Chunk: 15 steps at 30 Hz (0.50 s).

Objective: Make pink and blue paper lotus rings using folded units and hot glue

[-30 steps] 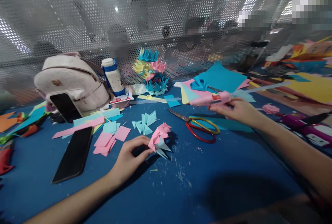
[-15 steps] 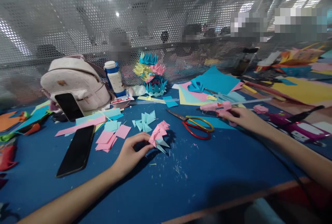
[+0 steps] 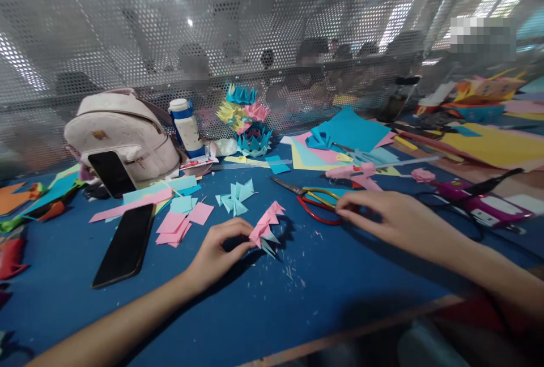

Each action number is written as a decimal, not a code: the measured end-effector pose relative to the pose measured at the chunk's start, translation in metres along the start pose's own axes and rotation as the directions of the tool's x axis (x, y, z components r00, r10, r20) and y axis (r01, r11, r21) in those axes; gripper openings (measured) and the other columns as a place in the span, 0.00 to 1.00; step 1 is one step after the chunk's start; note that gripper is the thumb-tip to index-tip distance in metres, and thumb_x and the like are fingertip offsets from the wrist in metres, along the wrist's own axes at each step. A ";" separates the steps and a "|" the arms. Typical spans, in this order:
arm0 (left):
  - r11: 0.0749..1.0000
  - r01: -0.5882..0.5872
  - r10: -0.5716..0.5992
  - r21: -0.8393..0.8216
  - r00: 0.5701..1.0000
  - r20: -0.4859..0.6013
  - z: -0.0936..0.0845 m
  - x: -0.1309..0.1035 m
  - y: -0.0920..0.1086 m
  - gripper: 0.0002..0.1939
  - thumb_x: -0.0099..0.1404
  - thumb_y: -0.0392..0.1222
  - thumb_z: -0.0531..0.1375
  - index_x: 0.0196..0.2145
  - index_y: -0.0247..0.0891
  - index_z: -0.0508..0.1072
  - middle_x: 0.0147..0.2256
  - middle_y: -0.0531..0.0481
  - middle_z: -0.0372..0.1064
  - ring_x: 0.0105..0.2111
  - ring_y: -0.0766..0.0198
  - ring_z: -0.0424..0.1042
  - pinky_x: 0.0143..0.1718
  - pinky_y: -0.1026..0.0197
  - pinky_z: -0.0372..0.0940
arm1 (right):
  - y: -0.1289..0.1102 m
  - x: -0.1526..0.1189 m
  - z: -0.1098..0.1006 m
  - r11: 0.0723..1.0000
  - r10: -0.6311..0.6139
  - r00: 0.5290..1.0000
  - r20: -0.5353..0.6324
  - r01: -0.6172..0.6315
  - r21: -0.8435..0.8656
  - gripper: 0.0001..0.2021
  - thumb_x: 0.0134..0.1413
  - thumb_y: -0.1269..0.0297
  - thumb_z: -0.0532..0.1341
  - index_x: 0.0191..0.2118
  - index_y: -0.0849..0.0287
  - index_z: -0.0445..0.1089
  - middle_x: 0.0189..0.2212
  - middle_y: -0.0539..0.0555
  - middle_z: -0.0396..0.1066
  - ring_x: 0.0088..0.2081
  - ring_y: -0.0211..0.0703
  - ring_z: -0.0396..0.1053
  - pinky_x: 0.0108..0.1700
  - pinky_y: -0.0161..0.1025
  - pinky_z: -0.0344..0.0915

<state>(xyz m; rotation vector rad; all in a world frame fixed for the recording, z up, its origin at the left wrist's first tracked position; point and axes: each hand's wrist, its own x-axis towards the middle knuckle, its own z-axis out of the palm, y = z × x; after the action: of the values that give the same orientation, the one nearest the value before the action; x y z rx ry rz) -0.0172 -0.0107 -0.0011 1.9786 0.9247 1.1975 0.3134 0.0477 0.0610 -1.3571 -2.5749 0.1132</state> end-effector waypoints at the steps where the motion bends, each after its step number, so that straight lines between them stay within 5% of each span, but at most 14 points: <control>1: 1.000 -0.012 0.012 0.005 1.000 0.007 0.000 0.000 0.001 0.04 0.66 0.35 0.61 0.34 0.36 0.76 0.34 0.47 0.75 0.35 0.63 0.73 0.39 0.61 0.65 | -0.006 0.012 0.002 0.997 -0.062 0.998 0.005 0.061 0.049 0.13 0.62 0.55 0.53 0.40 0.51 0.73 0.38 0.52 0.76 0.35 0.44 0.72 0.36 0.40 0.63; 7: 0.997 -0.072 0.070 0.034 0.996 0.057 0.000 0.000 0.003 0.05 0.67 0.37 0.61 0.35 0.35 0.77 0.33 0.45 0.74 0.35 0.62 0.72 0.38 0.61 0.65 | -0.040 0.114 0.024 0.860 -0.358 0.933 0.048 0.309 0.407 0.11 0.61 0.63 0.56 0.46 0.59 0.70 0.44 0.55 0.74 0.42 0.42 0.71 0.43 0.38 0.64; 12: 0.994 -0.109 0.105 0.027 0.988 0.117 -0.001 -0.002 0.004 0.06 0.68 0.38 0.60 0.37 0.35 0.77 0.34 0.44 0.75 0.36 0.61 0.73 0.39 0.60 0.65 | -0.085 0.176 0.046 0.840 -0.498 0.839 0.219 0.404 0.363 0.10 0.56 0.65 0.63 0.44 0.57 0.72 0.41 0.52 0.74 0.40 0.38 0.69 0.40 0.34 0.60; 15: 0.993 -0.121 0.119 0.008 0.985 0.121 -0.002 -0.002 0.004 0.07 0.68 0.38 0.60 0.37 0.34 0.78 0.34 0.43 0.76 0.36 0.61 0.73 0.40 0.59 0.66 | -0.104 0.189 0.058 0.888 -0.437 0.852 0.289 0.356 0.292 0.13 0.47 0.61 0.69 0.39 0.59 0.72 0.34 0.52 0.74 0.36 0.41 0.69 0.33 0.33 0.56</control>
<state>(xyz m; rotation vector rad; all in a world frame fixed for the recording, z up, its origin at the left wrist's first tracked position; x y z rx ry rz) -0.0182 -0.0141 0.0021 2.1191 0.7652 1.1242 0.1130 0.1466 0.0534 -0.7468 -2.9581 0.6085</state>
